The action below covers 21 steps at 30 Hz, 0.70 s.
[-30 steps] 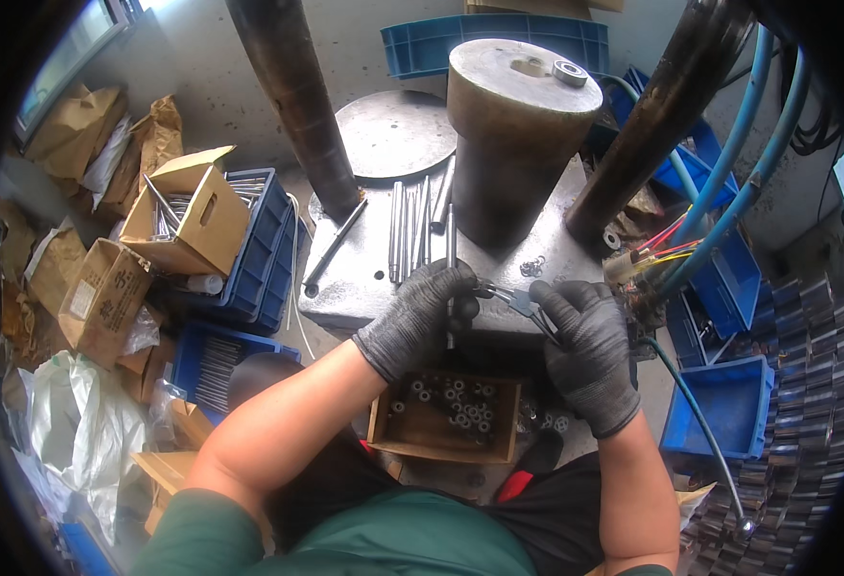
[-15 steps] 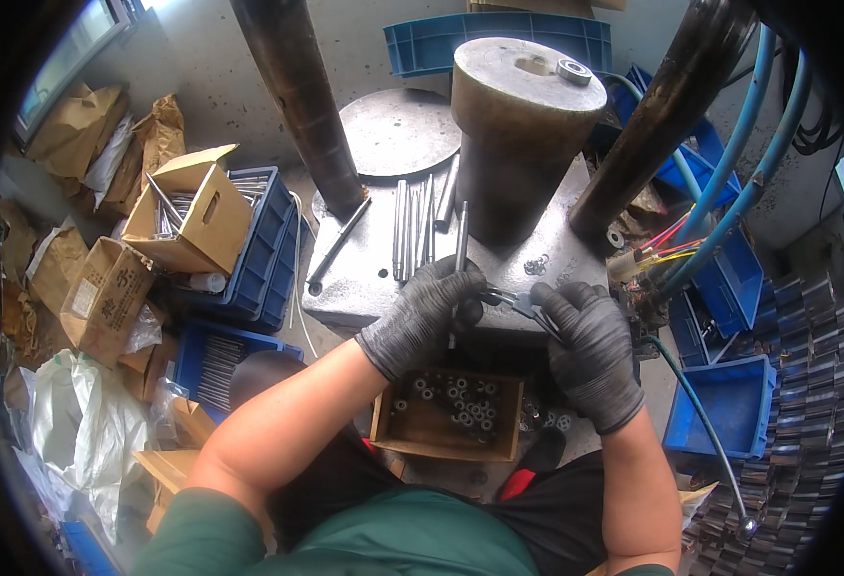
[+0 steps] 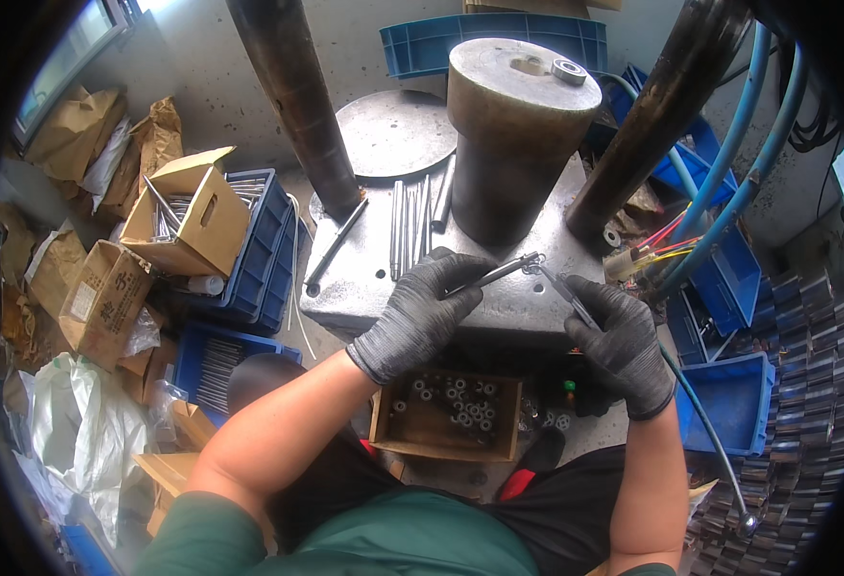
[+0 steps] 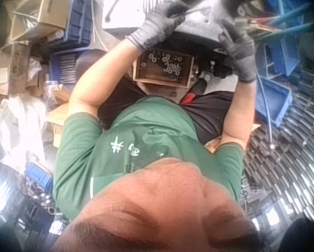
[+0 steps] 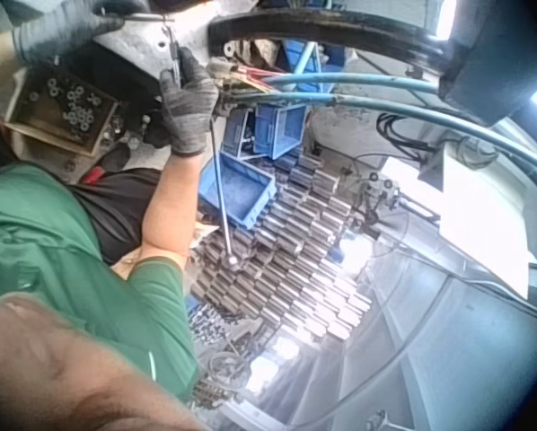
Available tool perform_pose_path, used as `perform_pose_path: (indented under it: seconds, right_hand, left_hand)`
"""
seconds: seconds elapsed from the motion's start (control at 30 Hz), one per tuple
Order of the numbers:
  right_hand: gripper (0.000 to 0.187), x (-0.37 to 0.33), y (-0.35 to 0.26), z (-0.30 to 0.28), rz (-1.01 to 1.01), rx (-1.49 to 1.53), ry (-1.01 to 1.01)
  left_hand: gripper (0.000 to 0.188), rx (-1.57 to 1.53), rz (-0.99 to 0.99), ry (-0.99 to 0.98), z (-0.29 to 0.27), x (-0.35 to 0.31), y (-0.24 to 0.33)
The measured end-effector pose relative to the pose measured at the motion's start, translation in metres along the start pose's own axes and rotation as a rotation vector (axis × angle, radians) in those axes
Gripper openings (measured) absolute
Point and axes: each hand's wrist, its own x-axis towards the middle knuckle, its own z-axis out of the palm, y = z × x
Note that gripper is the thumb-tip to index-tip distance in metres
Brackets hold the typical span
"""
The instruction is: Using pliers to attach small metal rings or fasteners to metal rods in an industrial workshop.
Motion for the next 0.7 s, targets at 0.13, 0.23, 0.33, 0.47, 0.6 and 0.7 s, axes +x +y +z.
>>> perform_pose_path:
  seconds: [0.13,0.23,0.33,0.47,0.6,0.7]
  right_hand:
    - [0.046,-0.001,-0.009,-0.006,-0.014,-0.090,-0.103]
    - [0.047,-0.001,-0.009,-0.014,-0.007,-0.052,-0.141]
    - [0.047,-0.002,-0.003,-0.016,0.056,0.051,-0.233]
    - [0.048,-0.006,-0.017,-0.004,0.046,0.075,-0.311]
    - [0.048,-0.006,-0.022,-0.005,0.089,0.060,-0.371]
    - [0.051,-0.007,-0.018,-0.011,0.181,0.240,-0.301]
  left_hand:
    - [0.033,0.082,0.027,0.009,-0.003,-0.001,0.002]
    - [0.034,0.061,0.023,0.004,-0.005,-0.003,0.003]
    - [0.034,-0.073,-0.020,-0.057,-0.007,-0.006,0.003]
    - [0.035,-0.110,-0.055,-0.195,-0.010,-0.008,0.008]
    - [0.040,-0.181,-0.094,-0.262,-0.009,-0.005,0.002]
    - [0.046,-0.429,-0.034,-0.328,-0.008,-0.003,-0.003]
